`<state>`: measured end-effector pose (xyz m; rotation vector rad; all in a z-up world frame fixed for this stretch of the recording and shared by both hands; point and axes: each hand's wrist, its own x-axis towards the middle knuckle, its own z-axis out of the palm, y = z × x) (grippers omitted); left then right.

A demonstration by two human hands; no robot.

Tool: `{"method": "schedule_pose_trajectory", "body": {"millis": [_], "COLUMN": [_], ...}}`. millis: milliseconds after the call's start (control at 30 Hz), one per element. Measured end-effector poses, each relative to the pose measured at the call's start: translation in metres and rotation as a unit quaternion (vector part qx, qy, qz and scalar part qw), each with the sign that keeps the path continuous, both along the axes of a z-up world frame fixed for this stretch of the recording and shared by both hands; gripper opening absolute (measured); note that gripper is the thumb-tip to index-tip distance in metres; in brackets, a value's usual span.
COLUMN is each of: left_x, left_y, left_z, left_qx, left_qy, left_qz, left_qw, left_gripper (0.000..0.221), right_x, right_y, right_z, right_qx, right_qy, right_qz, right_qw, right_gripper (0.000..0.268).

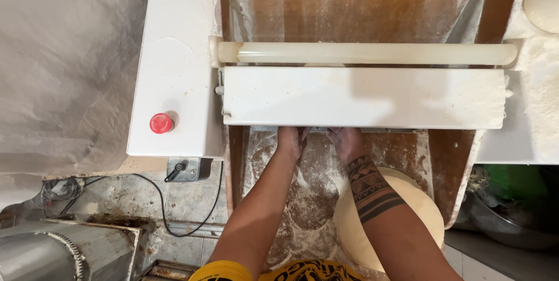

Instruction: Flatten dough balls and pass them through a mechanical dough sheeter to create thin sheets.

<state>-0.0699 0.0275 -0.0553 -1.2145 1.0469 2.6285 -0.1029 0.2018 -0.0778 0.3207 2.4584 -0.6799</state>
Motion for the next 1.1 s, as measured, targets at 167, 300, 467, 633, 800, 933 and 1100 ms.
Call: {"method": "schedule_pose_trajectory", "body": {"millis": [167,300,467,633,800,933,1100], "left_x": [0.02,0.042,0.098,0.14,0.172,0.188,0.17], "left_y": [-0.01,-0.012,-0.013,-0.015,-0.019,-0.022,-0.016], "left_z": [-0.038,-0.012,0.062,0.061,0.031,0.043,0.061], "left_qx": [-0.11,-0.164,-0.272,-0.124,-0.061,-0.106,-0.13], "left_qy": [0.027,0.043,0.018,0.015,0.002,0.022,0.101], "left_qz": [-0.141,-0.213,-0.254,-0.299,-0.323,-0.356,-0.384], "left_qw": [0.984,0.962,0.928,0.946,0.944,0.928,0.909], "left_gripper": [0.046,0.044,0.034,0.049,0.063,0.059,0.039], "right_x": [0.003,0.041,0.094,0.144,0.173,0.194,0.156], "right_y": [0.043,0.026,0.054,0.059,0.061,0.081,0.086], "right_z": [-0.091,0.018,0.005,0.007,0.032,-0.011,0.035], "right_qx": [-0.448,-0.309,-0.383,-0.426,-0.422,-0.457,-0.528], "right_qy": [-0.076,0.02,-0.049,-0.118,-0.146,-0.09,-0.042], "right_qz": [-0.337,-0.277,-0.292,-0.326,-0.341,-0.378,-0.415], "right_qw": [0.824,0.91,0.875,0.836,0.828,0.8,0.739], "right_gripper": [0.065,0.077,0.067,0.057,0.041,0.03,0.012]}}
